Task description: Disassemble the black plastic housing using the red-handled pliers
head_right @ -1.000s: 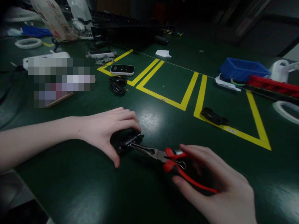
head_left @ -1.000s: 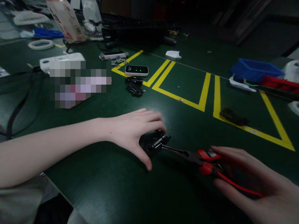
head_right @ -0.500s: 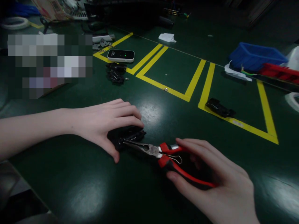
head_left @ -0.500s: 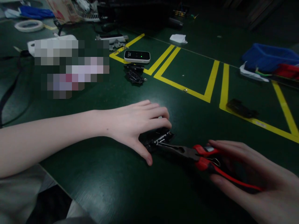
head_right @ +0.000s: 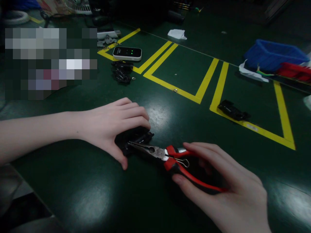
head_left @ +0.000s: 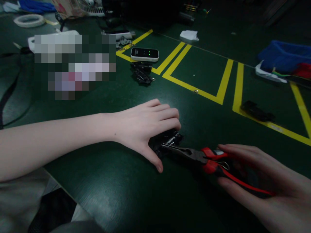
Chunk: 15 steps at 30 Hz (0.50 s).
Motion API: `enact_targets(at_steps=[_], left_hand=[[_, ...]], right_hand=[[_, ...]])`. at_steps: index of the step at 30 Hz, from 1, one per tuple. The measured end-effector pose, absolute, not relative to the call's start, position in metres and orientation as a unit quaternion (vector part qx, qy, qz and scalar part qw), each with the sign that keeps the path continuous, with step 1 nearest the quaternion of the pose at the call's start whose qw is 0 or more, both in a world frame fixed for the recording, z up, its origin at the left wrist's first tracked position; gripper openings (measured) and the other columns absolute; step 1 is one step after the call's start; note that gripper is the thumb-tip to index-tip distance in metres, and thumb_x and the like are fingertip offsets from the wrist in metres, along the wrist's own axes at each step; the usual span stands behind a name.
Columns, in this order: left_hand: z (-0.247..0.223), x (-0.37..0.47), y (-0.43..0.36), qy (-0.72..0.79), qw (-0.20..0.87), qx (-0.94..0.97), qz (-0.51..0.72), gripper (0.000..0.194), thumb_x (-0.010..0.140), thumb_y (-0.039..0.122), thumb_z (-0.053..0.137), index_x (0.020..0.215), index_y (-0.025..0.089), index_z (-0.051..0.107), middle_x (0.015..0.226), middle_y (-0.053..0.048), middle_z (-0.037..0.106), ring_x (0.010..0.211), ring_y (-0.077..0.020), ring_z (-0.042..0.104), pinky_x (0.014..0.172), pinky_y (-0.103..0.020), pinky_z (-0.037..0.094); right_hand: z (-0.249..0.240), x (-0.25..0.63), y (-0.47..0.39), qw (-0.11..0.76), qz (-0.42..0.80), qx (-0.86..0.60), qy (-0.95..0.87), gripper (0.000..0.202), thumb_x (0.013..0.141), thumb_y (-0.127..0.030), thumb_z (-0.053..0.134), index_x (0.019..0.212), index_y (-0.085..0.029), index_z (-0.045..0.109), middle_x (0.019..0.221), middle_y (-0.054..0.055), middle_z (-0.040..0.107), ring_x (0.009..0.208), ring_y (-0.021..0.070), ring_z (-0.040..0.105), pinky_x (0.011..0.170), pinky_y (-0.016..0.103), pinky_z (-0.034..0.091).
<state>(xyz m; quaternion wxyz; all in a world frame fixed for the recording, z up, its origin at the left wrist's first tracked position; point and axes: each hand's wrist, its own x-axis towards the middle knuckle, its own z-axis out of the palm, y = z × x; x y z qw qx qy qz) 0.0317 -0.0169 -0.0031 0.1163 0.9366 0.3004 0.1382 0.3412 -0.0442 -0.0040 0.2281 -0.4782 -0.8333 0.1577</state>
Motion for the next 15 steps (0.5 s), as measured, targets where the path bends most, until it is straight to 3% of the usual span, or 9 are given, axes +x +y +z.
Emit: enact_targets(at_steps=[5,10,15], left_hand=[[-0.0064,0.0296,-0.0157,0.268,0.159,0.937,0.155,0.093,0.083,0.070,0.063,0.148,0.008,0.041,0.143,-0.018,0.055,0.126,-0.0315,0.054,0.098,-0.038,0.037],[-0.0051,0.0278,-0.0120,0.267,0.190,0.933,0.151,0.071,0.086,0.064,0.066,0.137,0.015,0.056,0.132,-0.013,0.061,0.116,-0.0277,0.057,0.092,-0.035,0.040],[-0.0037,0.0279,-0.0118,0.272,0.171,0.934,0.154,0.074,0.082,0.068,0.067,0.132,0.014,0.060,0.125,-0.012,0.062,0.109,-0.0266,0.058,0.088,-0.035,0.038]], right_hand=[[-0.0046,0.3416,-0.0481,0.241,0.162,-0.495,-0.819,0.045,0.082,-0.070,0.065,0.117,-0.041,0.065,0.112,-0.006,0.069,0.086,0.0216,0.067,0.064,0.036,0.053],[-0.0060,0.3417,-0.0484,0.245,0.156,-0.498,-0.817,0.046,0.082,-0.071,0.064,0.116,-0.040,0.066,0.112,-0.005,0.070,0.089,0.0235,0.067,0.065,0.038,0.053],[-0.0074,0.3485,-0.0477,0.223,0.133,-0.469,-0.844,0.045,0.084,-0.067,0.064,0.119,-0.039,0.064,0.115,-0.003,0.068,0.093,0.0236,0.068,0.064,0.036,0.054]])
